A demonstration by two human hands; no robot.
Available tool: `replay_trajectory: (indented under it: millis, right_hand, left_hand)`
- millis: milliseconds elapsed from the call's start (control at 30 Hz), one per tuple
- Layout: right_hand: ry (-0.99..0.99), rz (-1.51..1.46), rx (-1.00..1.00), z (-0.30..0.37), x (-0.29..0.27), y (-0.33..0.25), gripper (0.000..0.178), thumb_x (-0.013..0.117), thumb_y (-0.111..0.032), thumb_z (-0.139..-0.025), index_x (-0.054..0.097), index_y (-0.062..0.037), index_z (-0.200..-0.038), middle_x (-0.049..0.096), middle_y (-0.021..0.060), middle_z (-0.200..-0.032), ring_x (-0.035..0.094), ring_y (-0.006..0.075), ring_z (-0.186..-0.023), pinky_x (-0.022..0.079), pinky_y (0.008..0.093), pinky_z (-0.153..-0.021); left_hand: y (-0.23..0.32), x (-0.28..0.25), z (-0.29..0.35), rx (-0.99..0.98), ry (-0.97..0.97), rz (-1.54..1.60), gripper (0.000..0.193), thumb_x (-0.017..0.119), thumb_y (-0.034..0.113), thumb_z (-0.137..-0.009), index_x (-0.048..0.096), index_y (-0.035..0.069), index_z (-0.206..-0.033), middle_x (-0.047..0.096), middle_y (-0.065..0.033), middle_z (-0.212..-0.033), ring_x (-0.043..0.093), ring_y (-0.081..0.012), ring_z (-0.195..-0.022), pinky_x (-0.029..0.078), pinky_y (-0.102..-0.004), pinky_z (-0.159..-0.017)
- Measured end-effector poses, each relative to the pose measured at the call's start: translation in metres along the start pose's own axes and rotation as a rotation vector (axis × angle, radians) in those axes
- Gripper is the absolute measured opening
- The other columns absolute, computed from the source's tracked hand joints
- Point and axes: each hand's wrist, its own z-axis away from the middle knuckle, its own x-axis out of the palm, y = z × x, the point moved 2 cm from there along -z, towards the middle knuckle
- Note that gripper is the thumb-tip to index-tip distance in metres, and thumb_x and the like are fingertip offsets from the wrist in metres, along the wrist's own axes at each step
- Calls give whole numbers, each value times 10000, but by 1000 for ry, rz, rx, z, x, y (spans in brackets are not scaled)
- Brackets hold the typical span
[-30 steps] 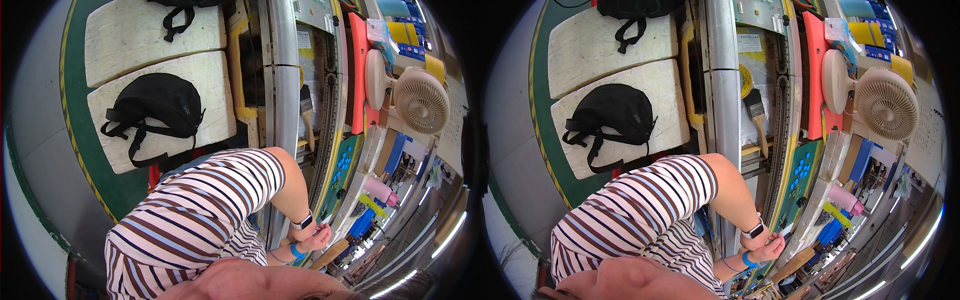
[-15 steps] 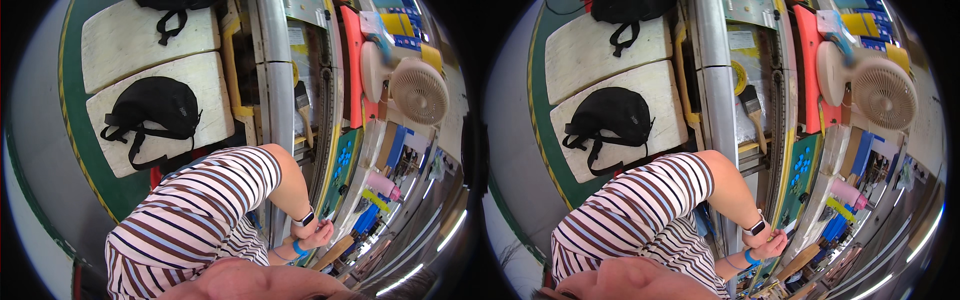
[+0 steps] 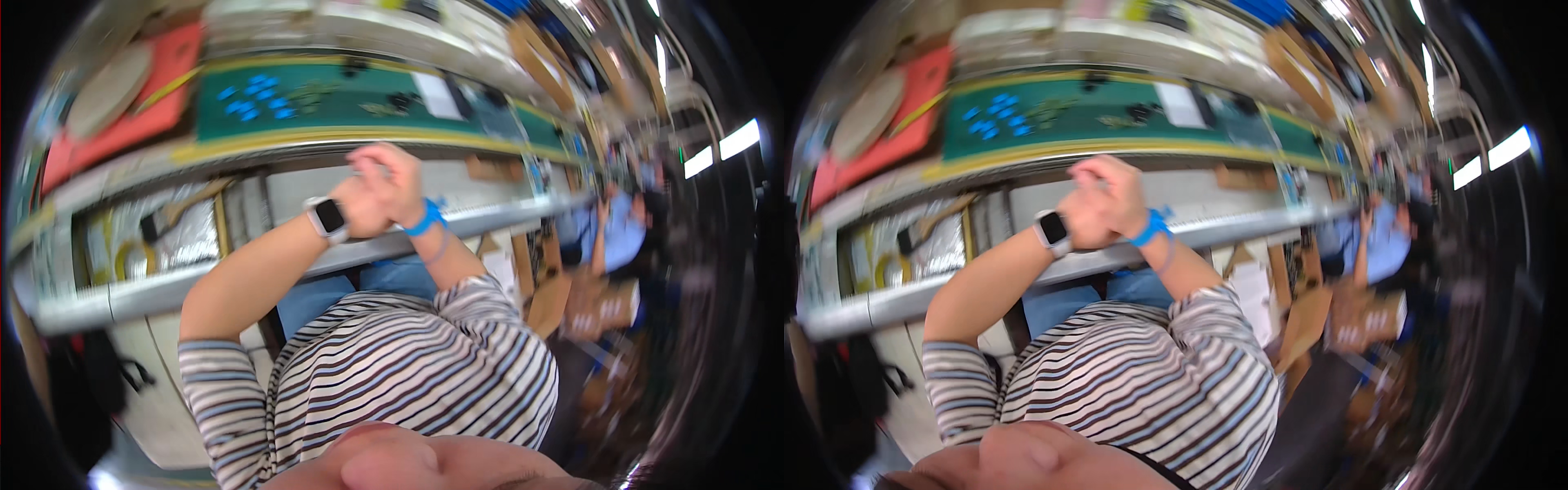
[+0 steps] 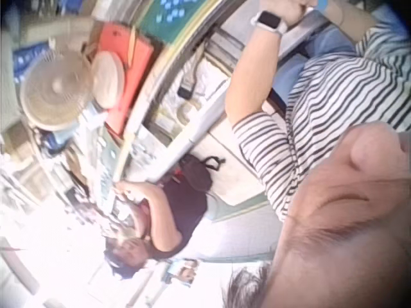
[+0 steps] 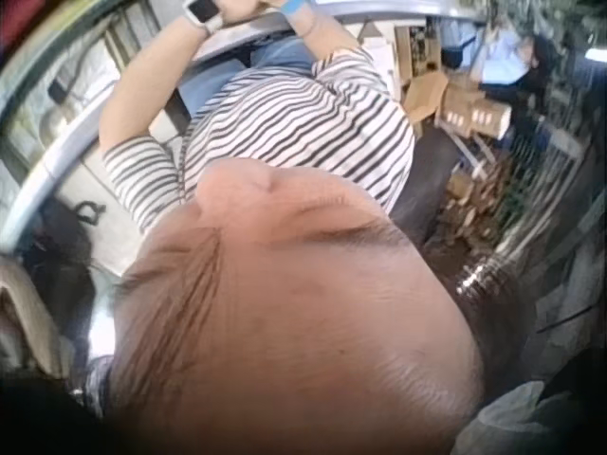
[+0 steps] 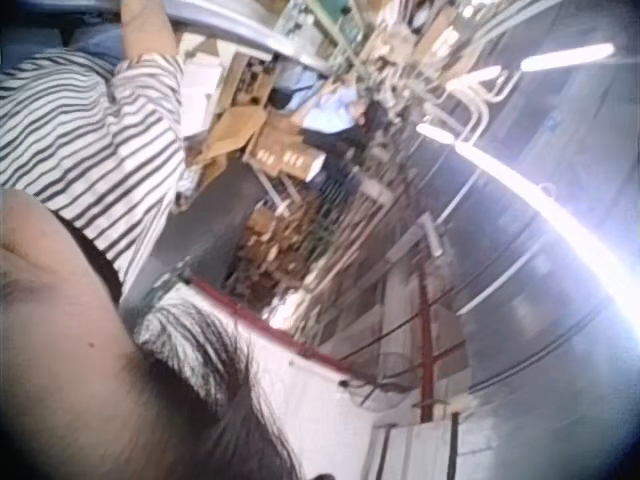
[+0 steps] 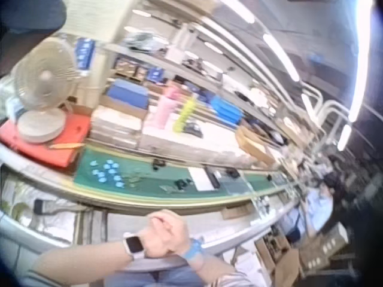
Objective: Assembling electronic components on a printed circuit board on a production line.
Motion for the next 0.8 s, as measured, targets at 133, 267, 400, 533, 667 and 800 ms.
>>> replay_trajectory:
  millis: [133,267,400,533,667,800]
  right_hand:
    - [47,-144,47,10,0,13,132,565,-108,-815,638,-5,-854,629,99,-789,605,173,-722,471,269,-629]
    - [92,-163,5,14,-5,14,118,578,-109,-798,640,-17,-838,621,91,-773,597,183,-692,466,272,-607]
    - [63,-140,21,15,-5,10,104,595,-111,-779,636,-23,-815,605,74,-744,581,197,-651,464,277,-583]
    - [61,-167,-1,13,1,13,114,600,-123,-777,632,-21,-815,608,77,-750,585,195,-655,467,278,-575]
    - [43,-157,18,13,1,14,139,609,-151,-779,627,-17,-810,608,83,-747,587,189,-653,469,279,-583]
    - [50,-165,81,14,3,18,150,612,-153,-778,634,-10,-815,616,91,-740,593,183,-658,473,279,-593]
  left_hand:
    - [3,-1,0,45,-158,-83,248,659,202,-680,643,59,-882,638,-124,-832,613,-297,-797,470,-441,-750]
    - [13,-4,-5,26,-230,-98,295,685,172,-663,637,29,-916,628,-135,-895,575,-320,-913,437,-441,-822]
    - [15,-5,-1,36,-251,-103,310,685,181,-667,635,32,-934,633,-121,-906,569,-320,-928,413,-454,-853]
    - [4,-1,10,-13,-297,-68,350,696,208,-671,628,43,-972,631,-117,-937,557,-316,-958,333,-510,-904]
    - [7,-3,6,-32,-293,-114,342,676,197,-685,623,39,-983,632,-121,-931,554,-317,-962,362,-476,-903]
    - [12,-5,1,-50,-307,-110,300,662,191,-693,634,33,-947,635,-128,-911,565,-315,-937,417,-435,-858]
